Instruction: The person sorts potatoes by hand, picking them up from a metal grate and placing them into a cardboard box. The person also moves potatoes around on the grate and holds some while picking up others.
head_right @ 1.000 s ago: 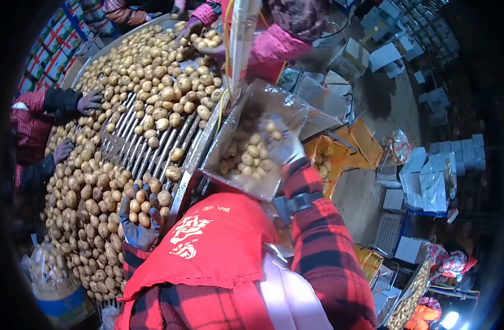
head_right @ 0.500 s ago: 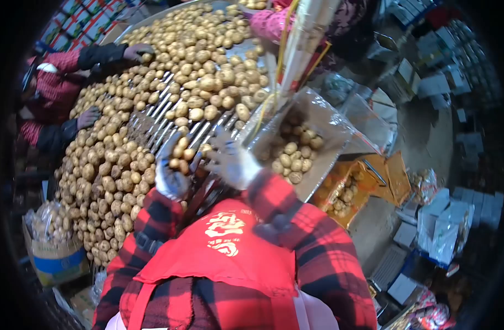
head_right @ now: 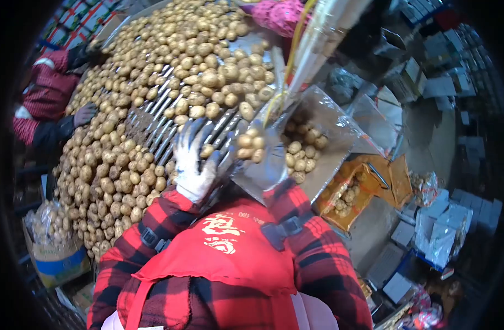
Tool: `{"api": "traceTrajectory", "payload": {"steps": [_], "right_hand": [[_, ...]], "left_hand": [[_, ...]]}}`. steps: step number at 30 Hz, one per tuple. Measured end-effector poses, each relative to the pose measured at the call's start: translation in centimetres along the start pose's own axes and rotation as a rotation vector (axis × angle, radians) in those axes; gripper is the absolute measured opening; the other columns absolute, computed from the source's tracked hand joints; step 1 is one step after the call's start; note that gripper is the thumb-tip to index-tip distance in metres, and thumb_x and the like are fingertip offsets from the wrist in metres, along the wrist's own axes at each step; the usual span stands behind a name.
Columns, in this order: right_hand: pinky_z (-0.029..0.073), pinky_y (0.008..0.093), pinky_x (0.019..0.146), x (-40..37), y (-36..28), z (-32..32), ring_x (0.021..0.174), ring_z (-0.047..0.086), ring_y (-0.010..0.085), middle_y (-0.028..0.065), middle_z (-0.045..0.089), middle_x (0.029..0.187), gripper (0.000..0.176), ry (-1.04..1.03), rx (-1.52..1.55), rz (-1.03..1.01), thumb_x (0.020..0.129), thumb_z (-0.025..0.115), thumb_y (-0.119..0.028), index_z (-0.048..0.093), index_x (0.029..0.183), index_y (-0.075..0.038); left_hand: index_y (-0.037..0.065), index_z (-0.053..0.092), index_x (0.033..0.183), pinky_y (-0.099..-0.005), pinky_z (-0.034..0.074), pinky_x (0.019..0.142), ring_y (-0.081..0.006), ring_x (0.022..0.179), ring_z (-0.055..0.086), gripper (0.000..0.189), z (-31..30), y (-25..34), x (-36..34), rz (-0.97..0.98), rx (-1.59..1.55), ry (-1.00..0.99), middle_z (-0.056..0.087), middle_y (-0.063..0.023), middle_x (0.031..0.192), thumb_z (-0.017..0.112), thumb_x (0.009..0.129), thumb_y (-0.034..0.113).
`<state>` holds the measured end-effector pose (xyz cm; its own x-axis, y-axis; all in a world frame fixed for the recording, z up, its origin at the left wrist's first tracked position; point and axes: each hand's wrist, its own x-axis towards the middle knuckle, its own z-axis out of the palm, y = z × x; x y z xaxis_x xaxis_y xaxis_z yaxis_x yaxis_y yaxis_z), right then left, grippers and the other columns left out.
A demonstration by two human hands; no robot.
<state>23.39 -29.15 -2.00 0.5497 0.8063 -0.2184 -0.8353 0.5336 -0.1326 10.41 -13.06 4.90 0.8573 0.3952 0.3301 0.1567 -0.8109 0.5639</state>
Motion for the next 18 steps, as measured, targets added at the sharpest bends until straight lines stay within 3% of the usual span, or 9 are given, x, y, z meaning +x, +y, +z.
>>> {"api": "traceTrajectory", "payload": {"steps": [2,5,8,11,13,14,15,16,18], "right_hand": [[0.053,0.0289,0.082,-2.9,-5.0,2.0,0.088,0.056,0.0123,0.0071,0.061,0.103,0.026,0.072,0.078,-0.158,0.106,0.062,-0.028,0.065,0.117,-0.005],[0.056,0.0449,0.094,-4.6,-15.6,-3.8,0.087,0.059,0.0234,0.0116,0.064,0.107,0.046,-0.013,-0.1,-0.413,0.105,0.06,-0.044,0.064,0.117,0.001],[0.052,0.0584,0.105,-5.6,-25.4,-2.6,0.096,0.063,0.0353,0.0132,0.066,0.118,0.066,0.44,-0.094,-0.558,0.099,0.062,-0.061,0.061,0.13,-0.002],[0.048,0.0633,0.11,-4.8,-30.2,-7.3,0.122,0.059,0.041,0.0116,0.064,0.134,0.056,0.958,-0.34,-0.634,0.106,0.054,-0.052,0.058,0.135,-0.005],[0.055,0.0503,0.1,-2.1,-26.2,-8.5,0.115,0.067,0.0312,0.0091,0.071,0.125,0.054,0.952,-0.751,-0.598,0.104,0.063,-0.046,0.061,0.143,-0.009],[0.055,0.0355,0.086,-0.8,-18.9,-4.3,0.098,0.067,0.0197,0.0054,0.07,0.105,0.049,0.764,-1.195,-0.667,0.098,0.075,-0.045,0.065,0.131,-0.01],[0.054,0.0359,0.088,0.5,-12.6,0.8,0.097,0.067,0.0186,0.0058,0.071,0.103,0.039,0.723,-1.266,-0.528,0.1,0.075,-0.03,0.067,0.129,-0.006],[0.056,0.0347,0.088,3.3,-9.2,1.3,0.106,0.07,0.0221,0.0127,0.073,0.119,0.053,0.541,-1.479,-0.507,0.099,0.076,-0.026,0.058,0.141,0.003],[0.054,0.0368,0.093,7.6,-4.1,2.1,0.111,0.064,0.0227,0.0187,0.062,0.133,0.065,0.79,-1.49,-0.776,0.099,0.077,-0.026,0.045,0.147,0.003]], "left_hand": [[0.012,0.059,0.147,-0.0647,0.022,0.125,-0.0419,0.148,0.041,0.062,1.0,-1.9,-1.6,0.015,-0.011,-0.064,0.052,-0.0176,0.155,0.073,0.09,0.031],[0.013,0.054,0.152,-0.0675,0.02,0.125,-0.0432,0.149,0.039,0.069,3.0,-4.5,-5.5,0.0,0.02,-0.274,0.047,-0.0175,0.159,0.074,0.089,0.035],[0.015,0.048,0.156,-0.0694,0.019,0.124,-0.0448,0.154,0.029,0.077,3.3,-4.9,-7.5,0.021,0.078,-0.506,0.04,-0.0172,0.162,0.073,0.086,0.036],[0.013,0.051,0.153,-0.068,0.017,0.125,-0.0437,0.153,0.033,0.074,3.4,-5.8,-7.2,0.116,0.149,-0.493,0.046,-0.0159,0.158,0.072,0.086,0.034],[0.016,0.053,0.152,-0.0691,0.018,0.124,-0.0416,0.153,0.034,0.07,3.1,-5.4,-7.2,0.085,0.118,-0.477,0.047,-0.0121,0.159,0.072,0.087,0.034],[0.017,0.054,0.152,-0.0694,0.018,0.124,-0.0411,0.153,0.034,0.069,3.2,-5.6,-7.3,0.1,0.12,-0.476,0.046,-0.0113,0.16,0.072,0.087,0.033],[0.018,0.053,0.152,-0.0693,0.018,0.124,-0.0401,0.152,0.035,0.068,3.2,-5.4,-7.2,0.071,0.125,-0.502,0.047,-0.0107,0.16,0.071,0.088,0.032],[0.019,0.053,0.153,-0.0689,0.018,0.125,-0.0384,0.152,0.036,0.069,3.4,-5.6,-7.5,0.066,0.132,-0.493,0.048,-0.0102,0.159,0.072,0.088,0.032],[0.02,0.052,0.154,-0.0685,0.018,0.126,-0.0379,0.152,0.037,0.069,3.4,-5.7,-7.6,0.07,0.13,-0.498,0.049,-0.01,0.157,0.072,0.089,0.032]]}}
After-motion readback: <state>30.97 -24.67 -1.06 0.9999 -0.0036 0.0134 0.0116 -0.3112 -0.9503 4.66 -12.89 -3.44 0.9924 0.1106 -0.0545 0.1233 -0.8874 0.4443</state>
